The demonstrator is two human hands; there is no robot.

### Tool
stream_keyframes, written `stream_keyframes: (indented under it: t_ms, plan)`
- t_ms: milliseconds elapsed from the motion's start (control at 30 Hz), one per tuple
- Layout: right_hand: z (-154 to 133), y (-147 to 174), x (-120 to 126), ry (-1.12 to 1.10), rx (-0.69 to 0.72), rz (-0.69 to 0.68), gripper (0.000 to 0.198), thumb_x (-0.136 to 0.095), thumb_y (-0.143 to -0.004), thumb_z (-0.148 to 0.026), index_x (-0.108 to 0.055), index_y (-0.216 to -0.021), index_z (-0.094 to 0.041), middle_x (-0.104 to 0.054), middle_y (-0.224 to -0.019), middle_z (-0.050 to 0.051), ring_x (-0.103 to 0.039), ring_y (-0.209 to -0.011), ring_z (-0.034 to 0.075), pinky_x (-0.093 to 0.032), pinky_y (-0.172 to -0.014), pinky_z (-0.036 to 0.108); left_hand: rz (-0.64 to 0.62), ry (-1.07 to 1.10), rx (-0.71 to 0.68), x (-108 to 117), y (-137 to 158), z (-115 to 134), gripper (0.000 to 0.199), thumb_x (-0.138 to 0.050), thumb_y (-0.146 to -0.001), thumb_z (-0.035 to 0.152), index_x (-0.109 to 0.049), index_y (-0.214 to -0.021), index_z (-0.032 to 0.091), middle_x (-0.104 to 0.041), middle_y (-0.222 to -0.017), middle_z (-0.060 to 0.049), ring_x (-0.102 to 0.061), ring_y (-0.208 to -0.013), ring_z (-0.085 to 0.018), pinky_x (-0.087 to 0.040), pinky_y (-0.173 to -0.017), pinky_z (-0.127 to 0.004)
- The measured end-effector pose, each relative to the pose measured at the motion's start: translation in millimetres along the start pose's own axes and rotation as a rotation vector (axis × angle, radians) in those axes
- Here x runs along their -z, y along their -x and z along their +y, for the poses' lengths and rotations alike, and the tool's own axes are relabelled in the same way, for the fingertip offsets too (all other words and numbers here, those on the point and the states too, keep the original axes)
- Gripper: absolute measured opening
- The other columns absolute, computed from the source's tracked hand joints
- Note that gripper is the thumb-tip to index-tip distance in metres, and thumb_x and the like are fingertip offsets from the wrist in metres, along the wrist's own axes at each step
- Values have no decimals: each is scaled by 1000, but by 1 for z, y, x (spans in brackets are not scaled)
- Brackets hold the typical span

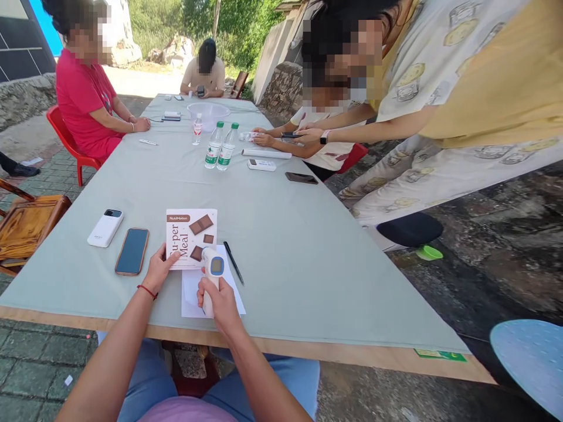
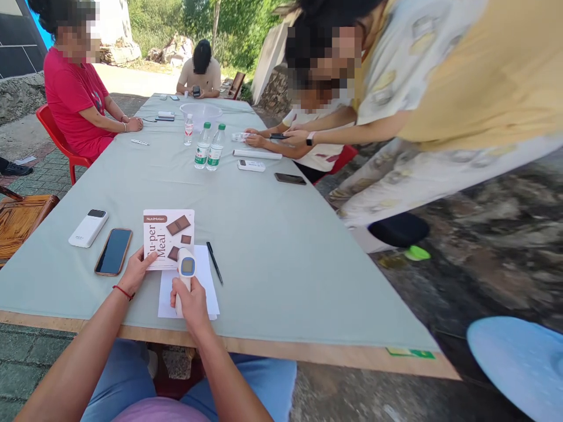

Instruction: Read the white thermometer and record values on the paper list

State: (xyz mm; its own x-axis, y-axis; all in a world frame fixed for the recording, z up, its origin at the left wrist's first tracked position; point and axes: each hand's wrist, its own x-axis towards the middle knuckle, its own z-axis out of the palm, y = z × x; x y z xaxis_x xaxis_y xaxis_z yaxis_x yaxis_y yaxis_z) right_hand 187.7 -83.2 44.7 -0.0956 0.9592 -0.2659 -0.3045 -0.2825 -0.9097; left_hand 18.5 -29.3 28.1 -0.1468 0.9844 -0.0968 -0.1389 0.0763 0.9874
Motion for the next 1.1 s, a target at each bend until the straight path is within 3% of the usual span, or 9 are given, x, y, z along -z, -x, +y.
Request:
stream_keyframes:
  t_ms: [167, 733, 1100]
  plan:
    - [1, 1, 2, 43, 16, 21, 33, -66, -73, -49, -51, -81, -20, -54, -52, -7, -48, -46, 12, -39, -49, 26, -3, 17, -3, 1, -1, -2, 64, -79, -68, 50, -64, -121, 17, -66, -125, -12, -63, -111, -29, -49, -93, -40]
    - [-62, 45, -12, 0, 158, -165, 25, -62, -83, -43, -54, -87, -20, -58, -64, -4, -52, -56, 11, -44, -57, 27, -13, 8, -16, 8, -7, -11, 63, -79, -69, 49, -64, -122, 18, -67, -122, -12, -62, -113, -30, -48, -97, -43]
    - [-77, 58, -16, 13, 189, -163, 21, -60, -82, -39, -55, -87, -19, -56, -64, -4, -50, -55, 11, -42, -55, 25, -34, 21, -14, 10, -8, -14, 58, -78, -71, 48, -64, -120, 18, -67, -125, -11, -60, -116, -30, -47, -99, -43]
